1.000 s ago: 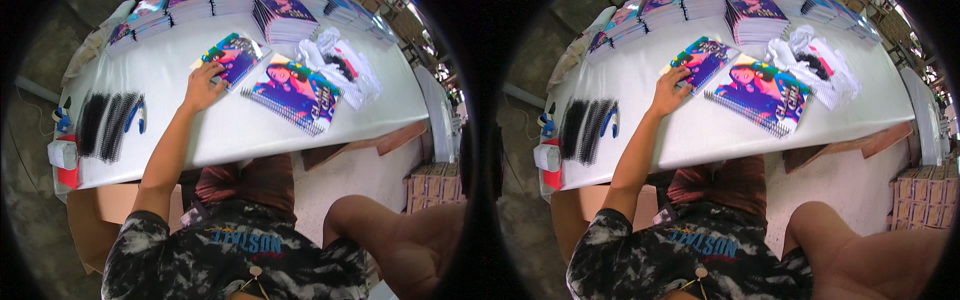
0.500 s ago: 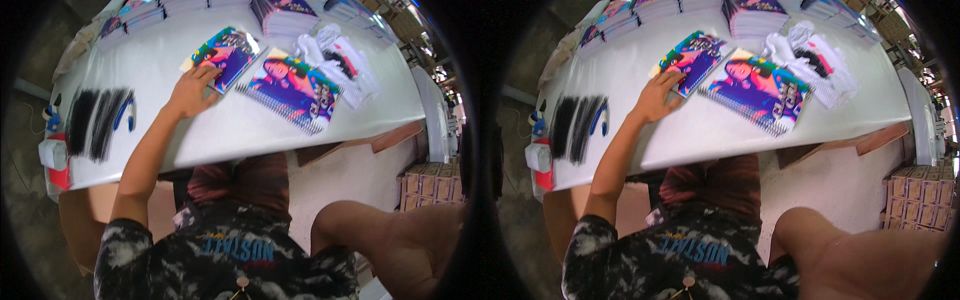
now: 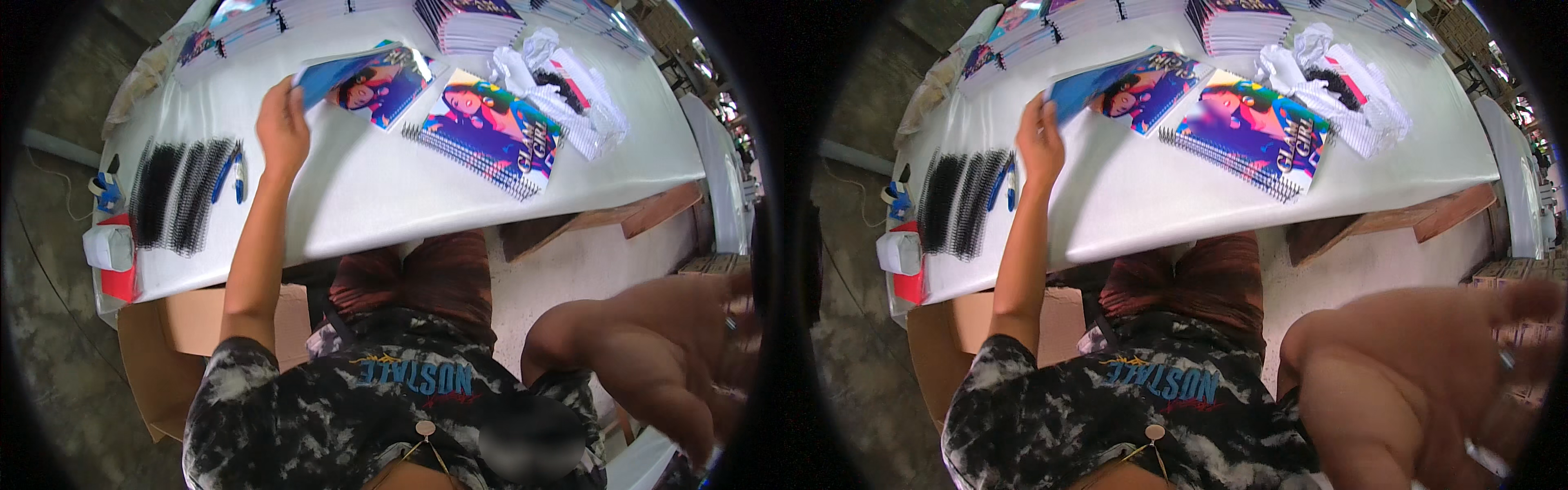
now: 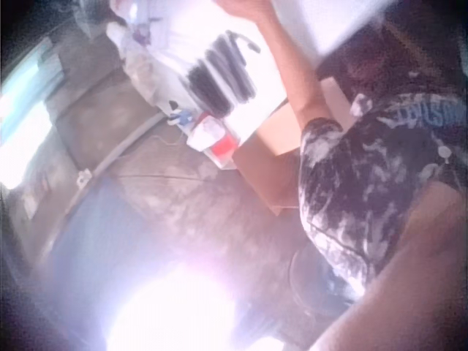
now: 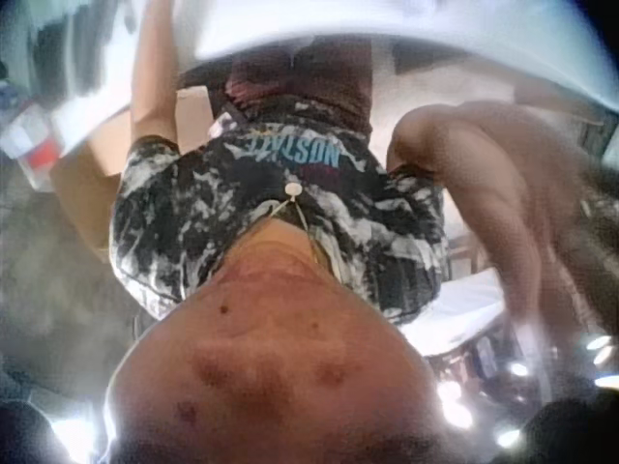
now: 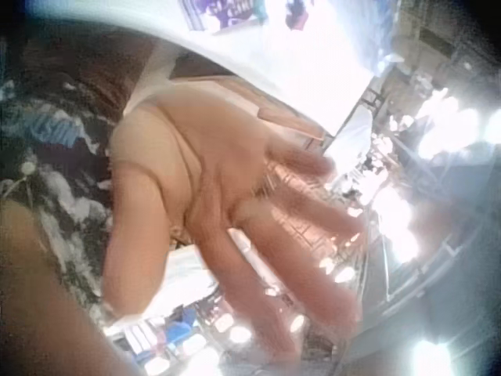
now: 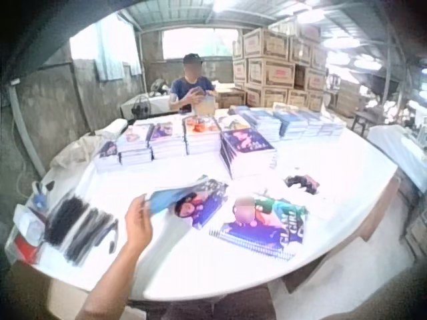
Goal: The person assembles spiral-bound notebooks by inserting metal spiral coils into the punched holes of the covers and pages. They handle the notebooks one at a time, aligning the coils, and then place the completed units into a cardboard box.
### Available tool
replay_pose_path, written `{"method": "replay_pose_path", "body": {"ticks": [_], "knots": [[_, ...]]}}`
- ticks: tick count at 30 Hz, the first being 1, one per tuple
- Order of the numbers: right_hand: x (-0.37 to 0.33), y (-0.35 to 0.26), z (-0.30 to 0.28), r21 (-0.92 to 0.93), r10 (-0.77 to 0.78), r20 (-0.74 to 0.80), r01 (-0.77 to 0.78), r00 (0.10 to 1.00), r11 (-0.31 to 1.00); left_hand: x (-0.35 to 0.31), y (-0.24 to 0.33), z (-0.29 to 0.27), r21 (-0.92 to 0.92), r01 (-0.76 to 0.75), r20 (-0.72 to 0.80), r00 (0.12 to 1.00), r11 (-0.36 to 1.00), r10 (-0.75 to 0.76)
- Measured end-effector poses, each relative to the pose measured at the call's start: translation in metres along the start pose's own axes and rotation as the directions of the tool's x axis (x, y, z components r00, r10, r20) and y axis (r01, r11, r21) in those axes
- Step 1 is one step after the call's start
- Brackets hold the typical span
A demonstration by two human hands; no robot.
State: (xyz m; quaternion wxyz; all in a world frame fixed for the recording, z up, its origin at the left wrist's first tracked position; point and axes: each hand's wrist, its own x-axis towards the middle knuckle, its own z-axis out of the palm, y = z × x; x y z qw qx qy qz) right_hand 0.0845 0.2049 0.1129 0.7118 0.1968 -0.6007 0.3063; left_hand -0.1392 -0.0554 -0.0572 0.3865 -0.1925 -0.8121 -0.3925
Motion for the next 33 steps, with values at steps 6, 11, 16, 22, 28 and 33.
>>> {"method": "replay_pose_path", "body": {"ticks": [6,11,16,22,28,33], "knots": [[-0.12,0.023,0.045,0.052,0.721,0.521,-0.859,0.458,0.509,-0.021,0.069,-0.078,-0.338,0.205,-0.105,0.962,0.919,-0.253],[-0.173,0.029,0.05,0.2,0.641,0.733,-0.973,0.228,0.117,-0.077,0.057,-0.089,-0.658,0.501,0.207,0.838,0.562,-0.504],[-0.188,0.03,0.053,0.239,0.453,0.85,-0.963,0.269,0.124,-0.111,0.035,-0.069,-0.546,0.617,0.533,0.778,0.567,-0.333],[-0.174,0.044,0.046,0.021,0.452,0.865,-0.916,0.218,0.401,-0.054,-0.008,-0.153,0.655,0.174,0.074,0.953,0.735,-0.292],[-0.172,0.045,0.058,0.22,0.453,0.79,-0.88,0.414,0.42,-0.079,-0.048,-0.2,0.925,0.192,0.1,0.71,0.329,-0.697],[-0.17,0.054,0.047,0.14,0.426,0.824,-0.863,0.373,0.485,-0.068,-0.056,-0.204,0.332,0.577,-0.131,0.812,0.746,-0.569]]}}
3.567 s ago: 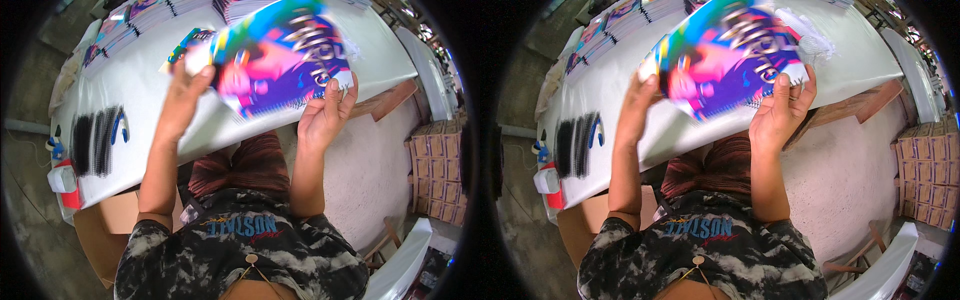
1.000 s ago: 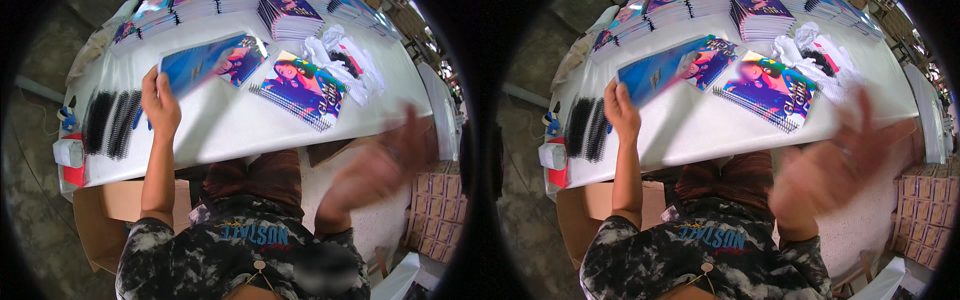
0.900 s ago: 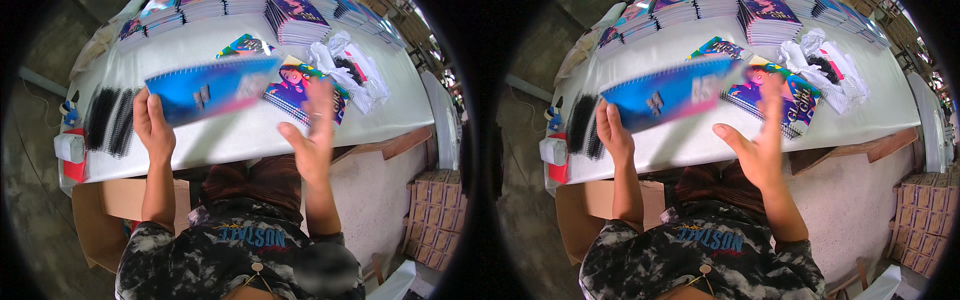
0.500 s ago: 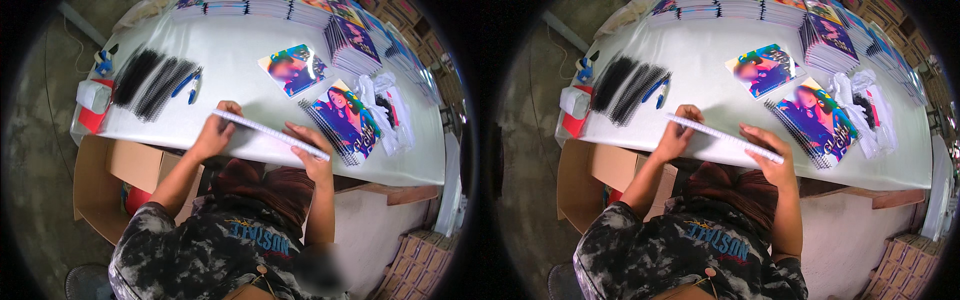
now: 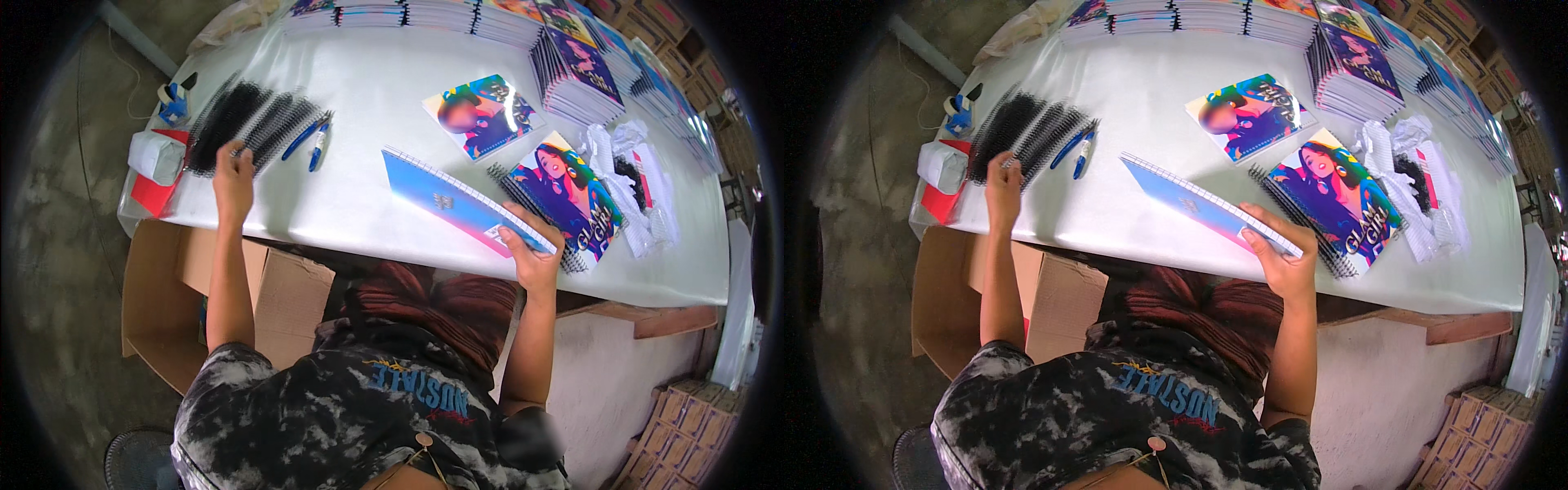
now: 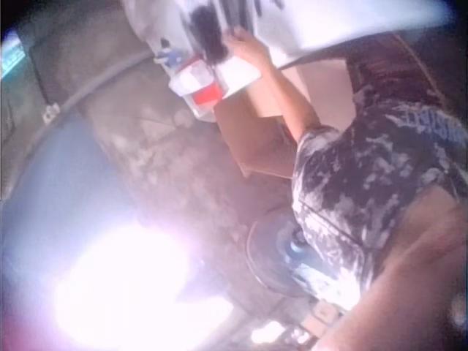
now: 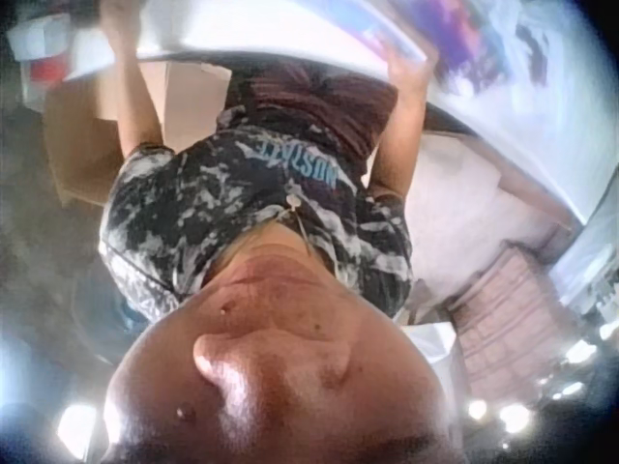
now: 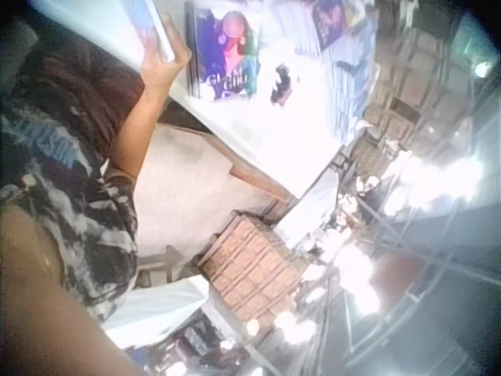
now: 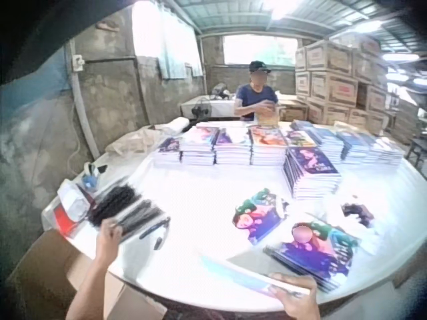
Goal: The person assembles spiral-bound notebooks by inserting metal spiral coils into the punched holes of the covers and pages. They handle the notebooks one at a time, aligning the coils, and then place the completed units into a cardboard box.
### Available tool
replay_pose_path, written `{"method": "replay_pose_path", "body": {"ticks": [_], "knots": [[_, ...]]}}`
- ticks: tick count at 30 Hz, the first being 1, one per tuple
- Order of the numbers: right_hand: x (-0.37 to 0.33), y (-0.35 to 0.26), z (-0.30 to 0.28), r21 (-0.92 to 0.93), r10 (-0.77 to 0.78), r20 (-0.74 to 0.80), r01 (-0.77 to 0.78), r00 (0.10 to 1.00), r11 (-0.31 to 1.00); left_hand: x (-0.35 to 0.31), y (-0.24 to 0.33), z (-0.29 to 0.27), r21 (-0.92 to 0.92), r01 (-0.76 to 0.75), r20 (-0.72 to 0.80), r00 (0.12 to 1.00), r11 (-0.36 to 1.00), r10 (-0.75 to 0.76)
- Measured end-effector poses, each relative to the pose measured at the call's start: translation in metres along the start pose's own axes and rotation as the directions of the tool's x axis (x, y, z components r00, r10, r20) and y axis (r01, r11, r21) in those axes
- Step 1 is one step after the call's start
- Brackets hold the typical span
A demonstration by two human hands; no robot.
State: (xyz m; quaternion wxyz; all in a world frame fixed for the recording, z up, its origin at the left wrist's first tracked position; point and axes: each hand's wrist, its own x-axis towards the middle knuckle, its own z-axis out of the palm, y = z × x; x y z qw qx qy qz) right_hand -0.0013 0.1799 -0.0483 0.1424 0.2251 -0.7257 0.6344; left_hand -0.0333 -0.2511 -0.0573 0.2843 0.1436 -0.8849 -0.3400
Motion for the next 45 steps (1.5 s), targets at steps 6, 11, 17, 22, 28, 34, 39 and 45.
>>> {"method": "replay_pose_path", "body": {"ticks": [6,11,17,22,28,34,39,45], "knots": [[-0.001,0.001,0.0,0.007,-0.038,-0.05,0.039,0.998,0.999,0.015,0.066,0.001,-0.889,0.259,0.289,0.957,0.379,0.024],[-0.011,0.002,-0.018,-0.003,0.021,-0.145,-0.021,0.989,1.0,0.001,0.122,0.007,-0.878,0.465,0.475,0.825,0.108,0.306],[-0.016,-0.002,-0.021,0.014,0.077,-0.182,-0.076,0.98,0.997,-0.005,0.145,0.057,-0.179,-0.654,0.151,0.72,0.735,0.677],[-0.017,-0.004,-0.021,0.04,0.141,-0.178,-0.136,0.974,0.99,-0.027,0.172,0.059,-0.559,-0.004,0.588,0.702,0.829,0.401],[-0.017,-0.006,-0.022,0.054,0.157,-0.15,-0.15,0.976,0.987,-0.02,0.165,0.076,-0.468,-0.216,0.629,0.6,0.857,0.495],[-0.019,-0.011,-0.026,-0.02,0.113,-0.071,-0.115,0.991,0.993,-0.013,0.172,0.072,-0.435,0.137,0.799,0.515,0.89,0.311],[-0.017,-0.017,-0.029,0.024,0.082,-0.007,-0.082,0.997,0.996,0.001,0.179,0.065,-0.526,0.187,0.807,0.416,0.829,0.418],[-0.026,-0.009,-0.023,0.035,0.129,-0.101,-0.127,0.986,0.991,-0.001,0.198,0.049,-0.498,-0.488,0.636,0.358,0.717,0.684]]}}
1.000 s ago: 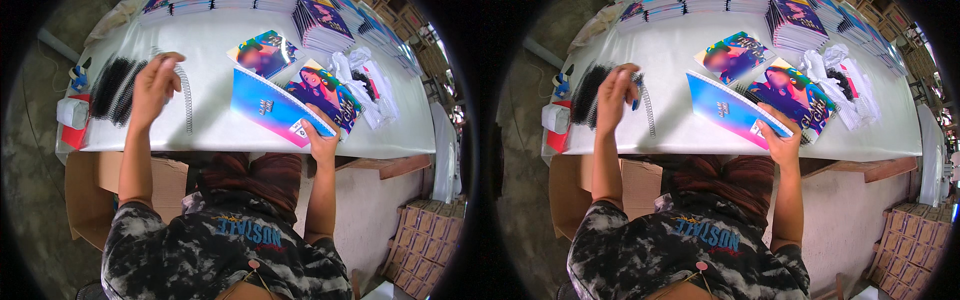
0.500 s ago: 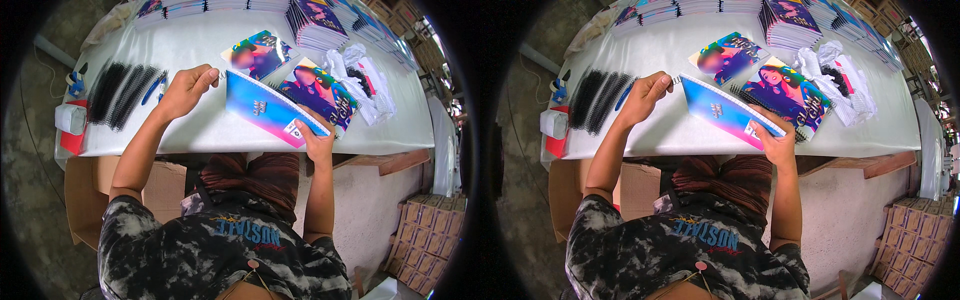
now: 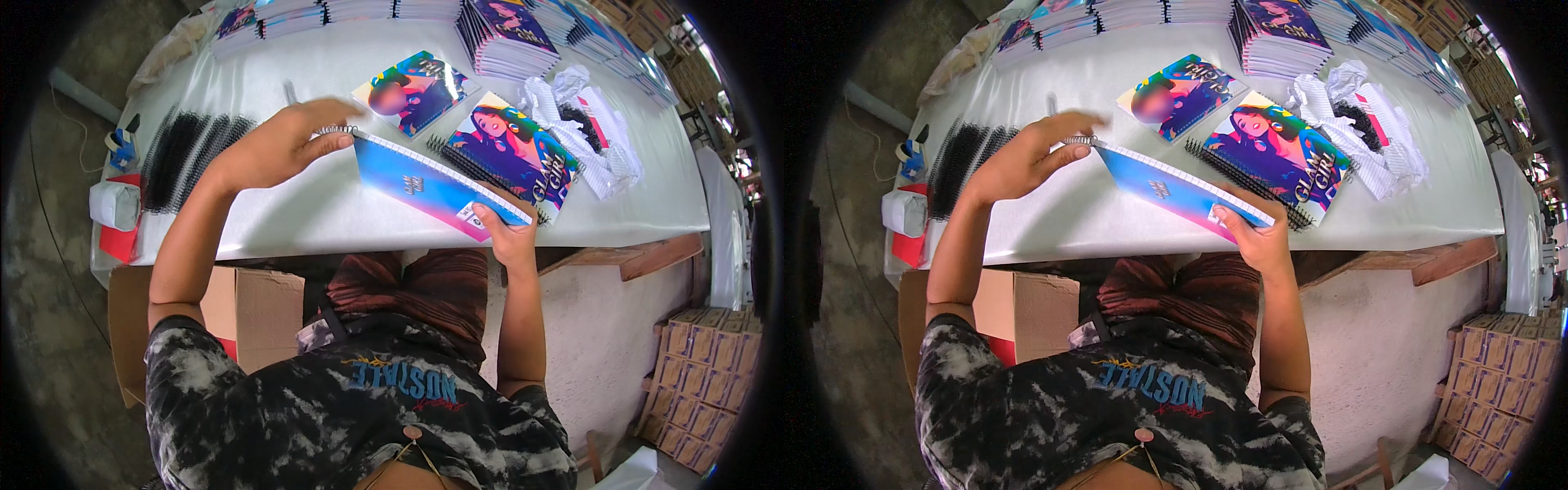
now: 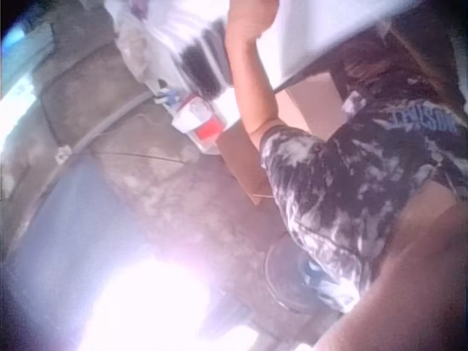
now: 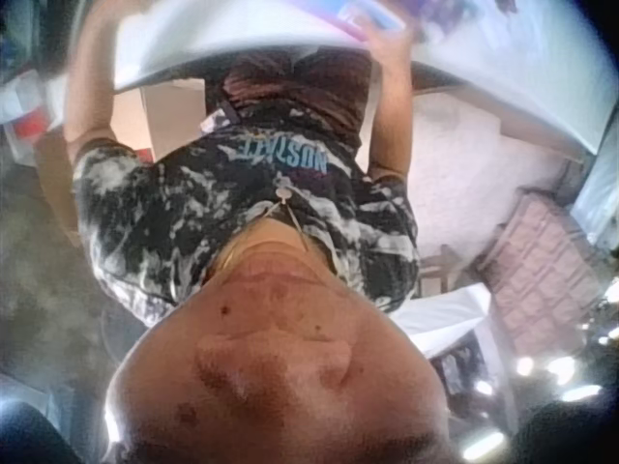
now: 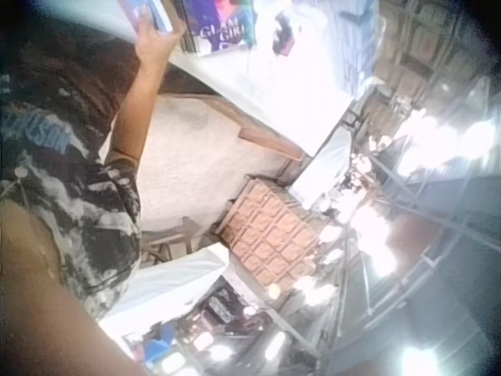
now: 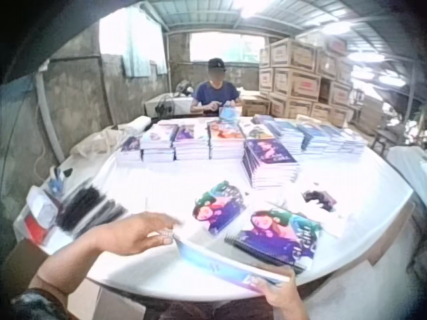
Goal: The person assembles spiral-bound notebooks by inserting metal spiral coils into the punched holes of the covers and pages. They handle the notebooks one at a time, aligning the coils, and then place the completed units into a cardboard box.
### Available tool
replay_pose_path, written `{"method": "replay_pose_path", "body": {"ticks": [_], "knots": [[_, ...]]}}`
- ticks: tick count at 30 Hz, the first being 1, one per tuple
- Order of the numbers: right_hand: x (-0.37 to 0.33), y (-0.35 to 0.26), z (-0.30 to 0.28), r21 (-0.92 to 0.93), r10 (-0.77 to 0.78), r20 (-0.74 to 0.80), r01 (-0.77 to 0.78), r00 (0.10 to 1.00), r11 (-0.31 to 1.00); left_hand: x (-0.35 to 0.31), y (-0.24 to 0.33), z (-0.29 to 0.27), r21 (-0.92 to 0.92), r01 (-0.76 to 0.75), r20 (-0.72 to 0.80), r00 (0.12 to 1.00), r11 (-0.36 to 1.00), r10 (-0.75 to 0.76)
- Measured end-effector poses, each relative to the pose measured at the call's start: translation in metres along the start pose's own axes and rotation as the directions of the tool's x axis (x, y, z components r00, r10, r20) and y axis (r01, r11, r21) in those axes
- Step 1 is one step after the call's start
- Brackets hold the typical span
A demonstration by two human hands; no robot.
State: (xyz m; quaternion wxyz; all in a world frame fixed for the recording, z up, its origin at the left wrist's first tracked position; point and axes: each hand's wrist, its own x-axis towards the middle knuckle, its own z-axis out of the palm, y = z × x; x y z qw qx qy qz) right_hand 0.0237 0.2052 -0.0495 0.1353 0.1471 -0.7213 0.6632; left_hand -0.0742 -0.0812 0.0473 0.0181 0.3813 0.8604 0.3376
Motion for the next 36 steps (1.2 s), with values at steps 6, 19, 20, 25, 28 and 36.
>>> {"method": "replay_pose_path", "body": {"ticks": [6,19,20,25,28,36], "knots": [[-0.001,-0.005,0.004,-0.031,-0.012,-0.007,0.012,1.0,0.999,0.011,0.022,-0.005,0.487,-0.146,-0.032,0.982,0.861,0.184],[-0.01,-0.006,0.011,0.007,0.03,0.039,-0.031,0.999,1.0,0.01,0.032,-0.016,0.57,-0.105,0.205,0.979,0.815,-0.018],[-0.011,-0.005,0.01,-0.037,0.041,0.057,-0.039,0.998,0.999,0.014,0.036,-0.019,0.559,-0.034,0.265,0.954,0.829,-0.14],[-0.009,0.0,0.014,-0.103,-0.138,0.059,0.144,0.989,0.984,0.012,0.036,-0.018,0.625,-0.164,0.283,0.959,0.763,-0.026],[-0.008,0.0,0.016,-0.131,-0.185,0.079,0.195,0.979,0.972,0.012,0.04,-0.015,0.668,-0.163,0.248,0.969,0.726,-0.012],[-0.01,-0.002,0.02,-0.187,-0.24,0.085,0.253,0.967,0.949,0.006,0.039,-0.01,0.667,-0.204,0.194,0.976,0.716,0.096]]}}
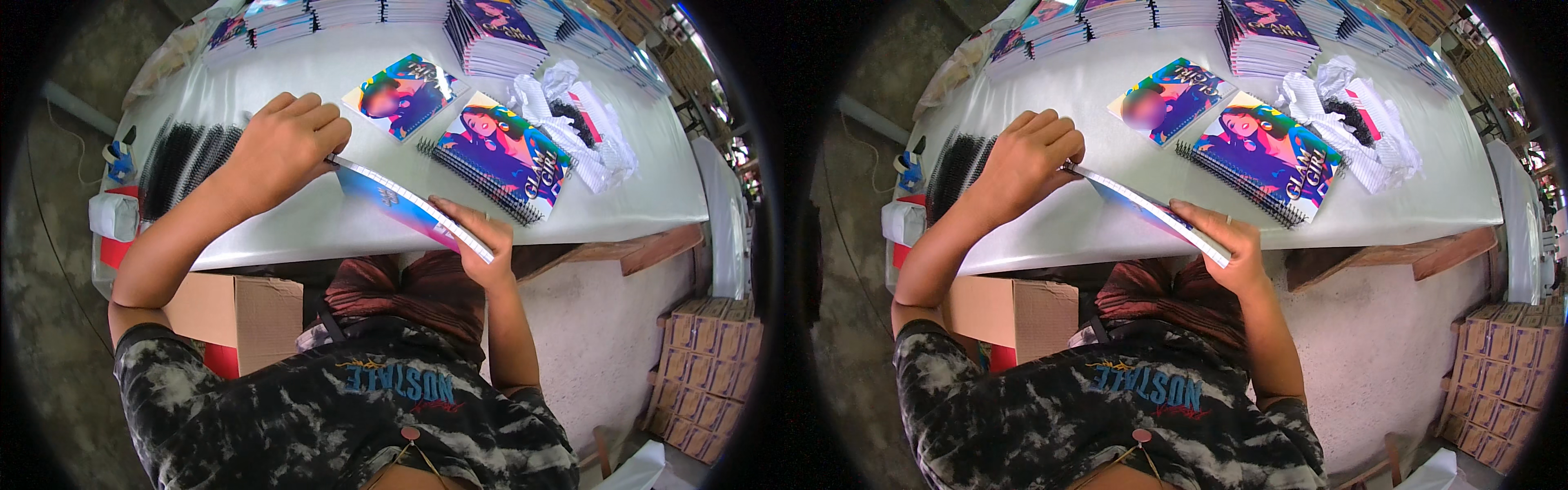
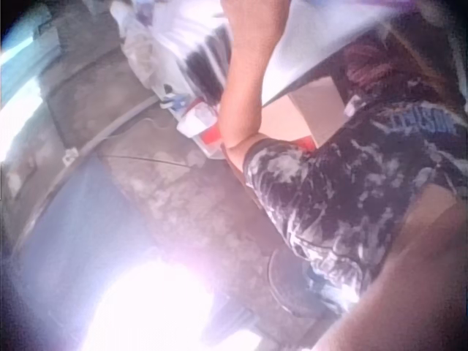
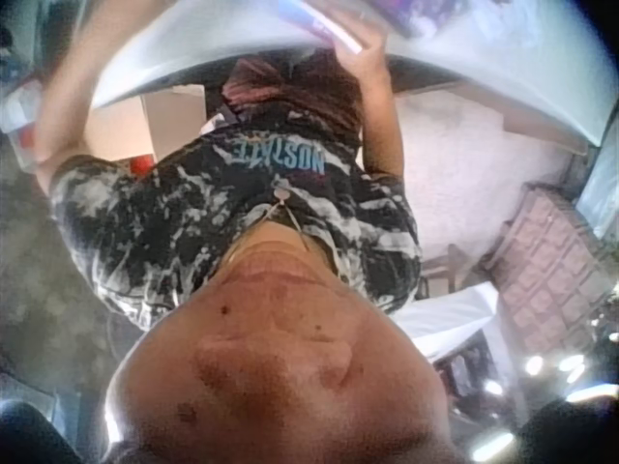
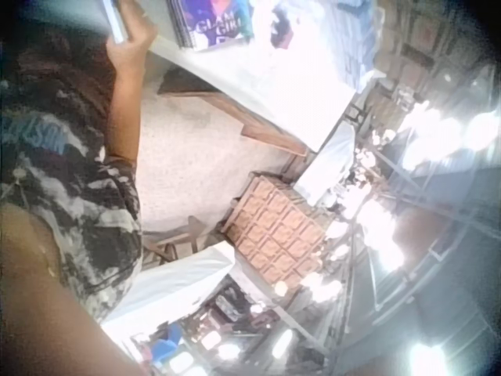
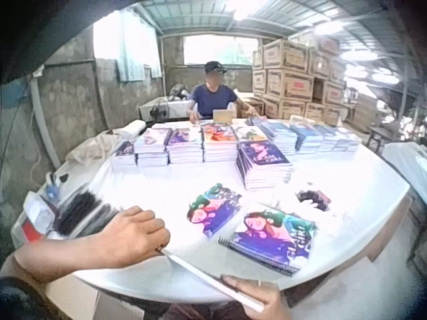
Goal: The person assembles spiral-bound notebooks by inserting metal spiral coils into the punched holes of the covers and pages. They handle the notebooks one at a time, aligning the coils, and then place the completed units into a cardboard box.
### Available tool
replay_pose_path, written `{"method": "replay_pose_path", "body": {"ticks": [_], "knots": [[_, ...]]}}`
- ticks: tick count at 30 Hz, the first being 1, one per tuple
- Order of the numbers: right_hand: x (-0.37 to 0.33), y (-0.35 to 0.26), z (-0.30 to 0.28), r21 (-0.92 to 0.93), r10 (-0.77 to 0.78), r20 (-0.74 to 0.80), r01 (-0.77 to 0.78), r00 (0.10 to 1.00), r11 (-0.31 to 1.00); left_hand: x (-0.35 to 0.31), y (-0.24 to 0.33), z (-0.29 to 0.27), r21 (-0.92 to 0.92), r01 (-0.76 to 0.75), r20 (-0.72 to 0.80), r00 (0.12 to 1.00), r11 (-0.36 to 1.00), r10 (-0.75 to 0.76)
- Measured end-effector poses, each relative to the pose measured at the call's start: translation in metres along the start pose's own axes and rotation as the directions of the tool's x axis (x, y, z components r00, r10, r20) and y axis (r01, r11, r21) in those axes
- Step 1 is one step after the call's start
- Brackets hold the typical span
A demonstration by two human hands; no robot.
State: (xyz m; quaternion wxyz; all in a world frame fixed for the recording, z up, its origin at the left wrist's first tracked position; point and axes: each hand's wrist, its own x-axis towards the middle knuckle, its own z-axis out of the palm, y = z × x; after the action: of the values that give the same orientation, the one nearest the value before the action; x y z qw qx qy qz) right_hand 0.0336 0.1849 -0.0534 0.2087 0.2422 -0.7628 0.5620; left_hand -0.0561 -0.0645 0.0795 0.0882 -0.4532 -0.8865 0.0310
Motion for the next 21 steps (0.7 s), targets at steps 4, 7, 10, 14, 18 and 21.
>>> {"method": "replay_pose_path", "body": {"ticks": [4,7,10,14,18,21], "knots": [[-0.004,0.0,0.004,-0.015,-0.035,-0.029,0.035,0.999,0.999,-0.008,0.0,0.003,-0.041,0.008,0.058,0.998,0.999,-0.006],[-0.004,-0.003,0.006,-0.027,-0.059,-0.028,0.058,0.998,0.998,-0.01,0.003,0.008,0.021,0.009,-0.098,0.995,1.0,-0.007],[-0.002,-0.003,0.008,-0.044,-0.118,-0.029,0.116,0.993,0.992,-0.015,0.01,0.039,-0.003,0.093,-0.415,0.906,0.996,-0.085],[-0.007,-0.003,0.009,-0.095,-0.096,-0.101,0.087,0.99,0.992,-0.059,0.029,0.133,0.04,-0.128,-0.192,0.972,0.991,0.133],[0.002,-0.008,0.019,-0.036,-0.219,-0.037,0.218,0.975,0.975,-0.065,0.036,0.146,0.113,-0.109,-0.506,0.849,0.988,0.152],[-0.003,-0.005,0.026,-0.13,-0.243,-0.083,0.231,0.966,0.964,-0.06,0.035,0.172,-0.086,-0.028,-0.517,0.856,0.996,-0.021]]}}
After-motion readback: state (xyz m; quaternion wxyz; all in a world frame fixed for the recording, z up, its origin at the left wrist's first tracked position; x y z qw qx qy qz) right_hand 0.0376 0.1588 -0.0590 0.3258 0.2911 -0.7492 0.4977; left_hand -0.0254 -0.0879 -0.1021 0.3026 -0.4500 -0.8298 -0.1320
